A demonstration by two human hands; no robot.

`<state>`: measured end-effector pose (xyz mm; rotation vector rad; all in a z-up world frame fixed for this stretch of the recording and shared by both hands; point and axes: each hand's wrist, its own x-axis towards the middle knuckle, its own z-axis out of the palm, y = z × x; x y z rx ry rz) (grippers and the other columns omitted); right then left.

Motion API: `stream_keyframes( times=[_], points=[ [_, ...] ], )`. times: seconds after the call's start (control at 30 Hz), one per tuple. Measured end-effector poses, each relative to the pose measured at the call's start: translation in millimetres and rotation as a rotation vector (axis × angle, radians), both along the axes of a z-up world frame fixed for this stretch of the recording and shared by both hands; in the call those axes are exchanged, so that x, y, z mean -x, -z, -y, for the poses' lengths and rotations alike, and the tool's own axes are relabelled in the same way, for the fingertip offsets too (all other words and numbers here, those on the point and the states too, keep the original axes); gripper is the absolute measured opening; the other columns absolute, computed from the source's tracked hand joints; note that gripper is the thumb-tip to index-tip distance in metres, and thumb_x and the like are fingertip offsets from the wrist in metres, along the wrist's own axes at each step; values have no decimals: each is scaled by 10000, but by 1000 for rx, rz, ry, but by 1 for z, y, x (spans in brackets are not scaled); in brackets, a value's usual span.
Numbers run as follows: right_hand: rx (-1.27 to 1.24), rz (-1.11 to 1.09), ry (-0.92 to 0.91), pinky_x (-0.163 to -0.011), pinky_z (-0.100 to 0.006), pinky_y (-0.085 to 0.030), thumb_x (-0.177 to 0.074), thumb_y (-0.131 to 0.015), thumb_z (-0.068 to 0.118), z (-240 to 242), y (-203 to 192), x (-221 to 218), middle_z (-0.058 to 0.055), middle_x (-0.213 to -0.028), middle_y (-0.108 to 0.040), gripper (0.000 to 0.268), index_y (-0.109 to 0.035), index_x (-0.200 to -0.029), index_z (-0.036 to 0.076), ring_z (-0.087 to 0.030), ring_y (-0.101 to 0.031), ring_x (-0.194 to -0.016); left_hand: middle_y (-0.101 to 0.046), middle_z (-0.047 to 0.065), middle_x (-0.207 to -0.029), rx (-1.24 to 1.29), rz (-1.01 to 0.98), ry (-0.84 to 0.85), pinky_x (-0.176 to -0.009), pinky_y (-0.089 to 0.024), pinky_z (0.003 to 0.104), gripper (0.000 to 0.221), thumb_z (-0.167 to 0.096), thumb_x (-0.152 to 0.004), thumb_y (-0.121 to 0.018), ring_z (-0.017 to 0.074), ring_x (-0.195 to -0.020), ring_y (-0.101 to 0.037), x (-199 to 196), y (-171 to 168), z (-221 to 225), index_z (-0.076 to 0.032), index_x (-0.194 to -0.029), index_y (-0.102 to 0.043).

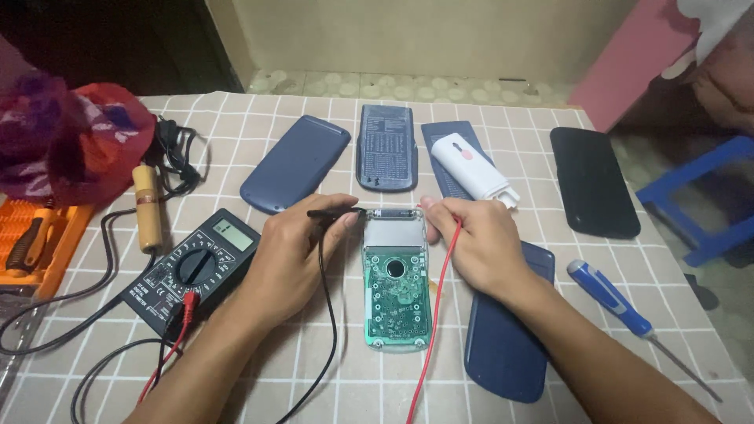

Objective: Using a multimeter to test components and connections on a disassembled electronic device's circuit board.

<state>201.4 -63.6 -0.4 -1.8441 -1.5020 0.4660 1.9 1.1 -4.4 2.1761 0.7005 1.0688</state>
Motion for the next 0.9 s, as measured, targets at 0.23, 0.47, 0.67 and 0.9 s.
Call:
stream_keyframes(
  times=[0.23,0.47,0.67,0.9],
  points=[
    [17,-7,-18,-567,-340,-451,-891,-456,283,1,-6,3,-164,-433,-535,401,-623,-569,112,-329,-550,-489,-655,176,-833,-7,4,22,-684,-489,421,181,-121,-864,-518,373,-811,-632,-2,-7,3,-6,-965,-615],
    [43,9,-22,-599,-354,-466,-890,-454,286,3,-7,5,-155,-481,-585,390,-640,-593,115,-347,-598,-563,-665,146,-856,3,12,4,-665,-497,390,186,-138,-863,-524,341,-813,-641,-3,-6,5,-24,-978,-616],
    [62,-16,-32,-594,-337,-461,-891,-457,308,0,-4,3,-144,-448,-556,399,-638,-589,120,-310,-579,-529,-656,166,-857,-20,7,22,-638,-505,395,194,-133,-864,-521,360,-801,-636,-3,-5,4,-11,-988,-607],
    [124,46,-20,-620,-370,-461,-881,-458,329,1,-9,5,-155,-479,-568,391,-629,-599,120,-349,-597,-601,-655,174,-834,-26,-9,-5,-625,-517,400,192,-133,-861,-527,356,-791,-638,-5,-7,6,-7,-979,-611]
  ],
)
